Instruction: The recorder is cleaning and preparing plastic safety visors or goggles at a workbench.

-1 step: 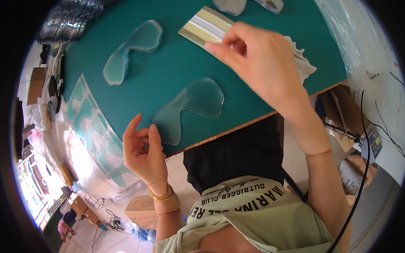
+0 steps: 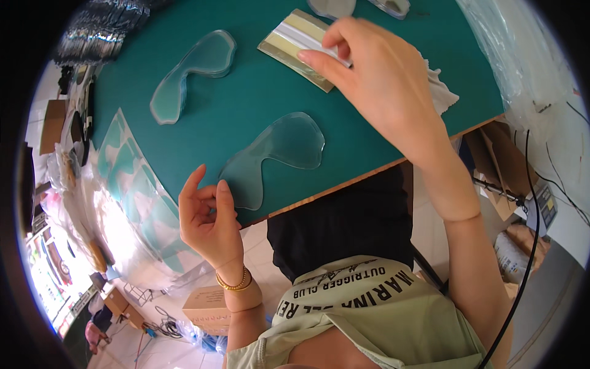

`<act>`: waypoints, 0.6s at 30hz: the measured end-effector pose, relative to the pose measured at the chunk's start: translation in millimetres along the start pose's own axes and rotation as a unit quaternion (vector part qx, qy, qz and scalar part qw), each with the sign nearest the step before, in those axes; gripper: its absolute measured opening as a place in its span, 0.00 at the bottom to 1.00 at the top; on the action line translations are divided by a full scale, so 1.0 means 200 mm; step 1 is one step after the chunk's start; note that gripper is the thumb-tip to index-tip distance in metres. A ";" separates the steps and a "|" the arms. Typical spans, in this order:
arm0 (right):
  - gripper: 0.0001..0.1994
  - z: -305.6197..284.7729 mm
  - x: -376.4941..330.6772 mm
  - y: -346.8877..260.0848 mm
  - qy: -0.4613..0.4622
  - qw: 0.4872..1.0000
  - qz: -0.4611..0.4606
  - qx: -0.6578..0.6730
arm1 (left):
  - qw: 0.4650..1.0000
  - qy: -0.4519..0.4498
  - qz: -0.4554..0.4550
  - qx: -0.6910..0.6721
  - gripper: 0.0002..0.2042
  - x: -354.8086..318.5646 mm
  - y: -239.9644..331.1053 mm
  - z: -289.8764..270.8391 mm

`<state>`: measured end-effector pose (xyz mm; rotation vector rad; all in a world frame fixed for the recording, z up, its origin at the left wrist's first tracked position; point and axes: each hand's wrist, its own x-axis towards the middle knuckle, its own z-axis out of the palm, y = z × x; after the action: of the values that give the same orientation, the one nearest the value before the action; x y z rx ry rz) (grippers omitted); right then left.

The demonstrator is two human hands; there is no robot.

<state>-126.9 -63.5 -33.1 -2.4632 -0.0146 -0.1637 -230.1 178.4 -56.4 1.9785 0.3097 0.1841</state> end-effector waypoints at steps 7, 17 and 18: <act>0.21 -0.14 0.06 -0.11 -0.054 0.984 -0.043 -0.163 | 1.000 -0.004 0.010 -0.013 0.14 0.01 0.01 0.04; 0.19 -0.01 -0.28 -0.23 -0.129 0.983 -0.008 -0.127 | 1.000 0.002 0.009 -0.003 0.15 0.00 -0.01 0.03; 0.19 -0.02 -0.29 -0.21 -0.128 0.983 -0.002 -0.128 | 1.000 0.002 0.013 -0.006 0.15 0.01 -0.02 0.04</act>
<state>-186.5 -31.3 -11.3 -2.7247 -0.1156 0.1608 -227.4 173.5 -63.2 1.9701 0.2858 0.2064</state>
